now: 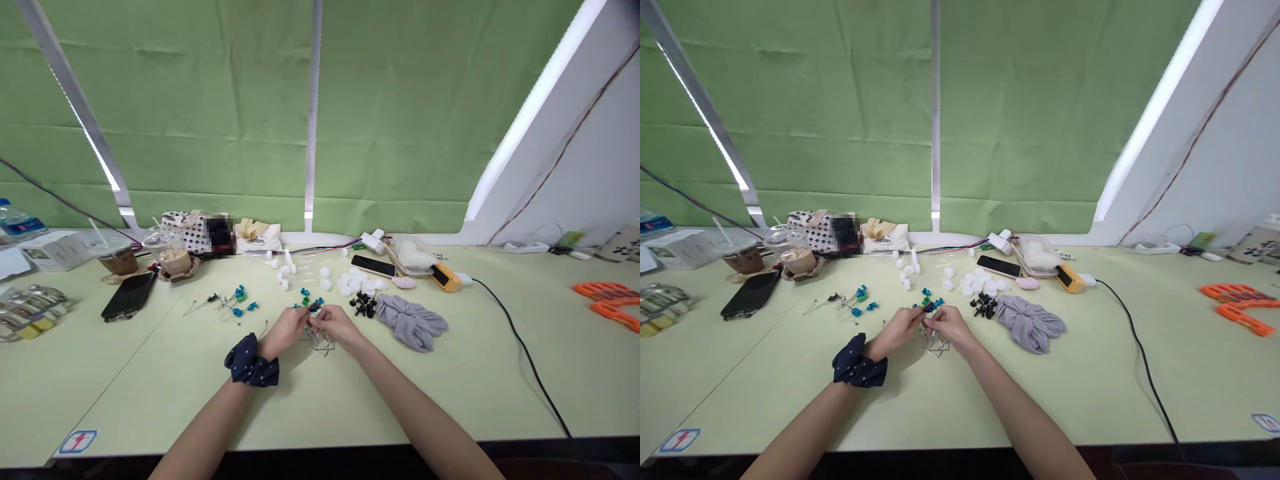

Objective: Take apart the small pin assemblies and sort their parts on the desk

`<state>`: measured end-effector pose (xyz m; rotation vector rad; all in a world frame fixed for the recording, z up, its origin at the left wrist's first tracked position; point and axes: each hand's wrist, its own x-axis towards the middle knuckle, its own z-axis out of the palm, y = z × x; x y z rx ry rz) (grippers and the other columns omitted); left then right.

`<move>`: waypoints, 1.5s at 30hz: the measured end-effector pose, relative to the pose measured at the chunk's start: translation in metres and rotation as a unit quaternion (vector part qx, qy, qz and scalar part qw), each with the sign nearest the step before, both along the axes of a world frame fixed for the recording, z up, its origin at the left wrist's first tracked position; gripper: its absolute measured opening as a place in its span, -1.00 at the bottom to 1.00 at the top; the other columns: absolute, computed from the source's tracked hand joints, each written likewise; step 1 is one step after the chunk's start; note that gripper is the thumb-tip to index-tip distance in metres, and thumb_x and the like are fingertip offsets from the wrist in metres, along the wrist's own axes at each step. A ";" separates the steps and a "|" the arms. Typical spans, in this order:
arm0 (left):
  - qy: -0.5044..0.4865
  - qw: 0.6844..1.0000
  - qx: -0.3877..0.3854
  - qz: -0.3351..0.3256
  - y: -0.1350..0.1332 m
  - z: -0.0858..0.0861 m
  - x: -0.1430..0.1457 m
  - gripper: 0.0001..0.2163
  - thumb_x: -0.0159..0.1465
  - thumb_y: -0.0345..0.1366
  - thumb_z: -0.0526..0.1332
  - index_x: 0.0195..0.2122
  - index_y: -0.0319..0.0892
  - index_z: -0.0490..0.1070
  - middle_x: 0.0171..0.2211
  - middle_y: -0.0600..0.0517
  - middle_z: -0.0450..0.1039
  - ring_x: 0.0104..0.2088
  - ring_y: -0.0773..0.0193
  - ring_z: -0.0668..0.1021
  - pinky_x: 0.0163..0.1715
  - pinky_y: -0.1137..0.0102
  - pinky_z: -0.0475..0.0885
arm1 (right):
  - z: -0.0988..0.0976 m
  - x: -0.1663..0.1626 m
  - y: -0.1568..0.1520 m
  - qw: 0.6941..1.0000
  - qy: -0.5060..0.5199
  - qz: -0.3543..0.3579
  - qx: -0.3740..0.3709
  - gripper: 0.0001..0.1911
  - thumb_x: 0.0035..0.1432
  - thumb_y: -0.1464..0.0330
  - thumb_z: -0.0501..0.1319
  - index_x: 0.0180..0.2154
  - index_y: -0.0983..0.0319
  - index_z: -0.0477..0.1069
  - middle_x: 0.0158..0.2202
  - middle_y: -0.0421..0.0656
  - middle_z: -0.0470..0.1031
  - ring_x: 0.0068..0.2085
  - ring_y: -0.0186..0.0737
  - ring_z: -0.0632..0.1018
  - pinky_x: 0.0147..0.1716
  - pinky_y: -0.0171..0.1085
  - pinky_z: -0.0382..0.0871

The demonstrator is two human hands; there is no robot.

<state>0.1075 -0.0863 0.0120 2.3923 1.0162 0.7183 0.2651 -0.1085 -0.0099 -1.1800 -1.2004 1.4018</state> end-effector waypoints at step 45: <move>-0.031 0.999 0.016 -0.032 0.002 0.001 -0.005 -0.76 0.27 -0.39 -0.05 -0.43 -0.25 0.36 -0.54 0.05 0.41 -0.55 0.39 0.38 -0.49 0.52 0.21 | 0.004 0.014 0.004 0.997 0.019 0.061 0.040 -0.68 -0.31 0.19 0.41 -0.55 0.32 0.49 -0.30 -0.11 0.46 -0.38 -0.33 0.42 -0.44 -0.37 0.21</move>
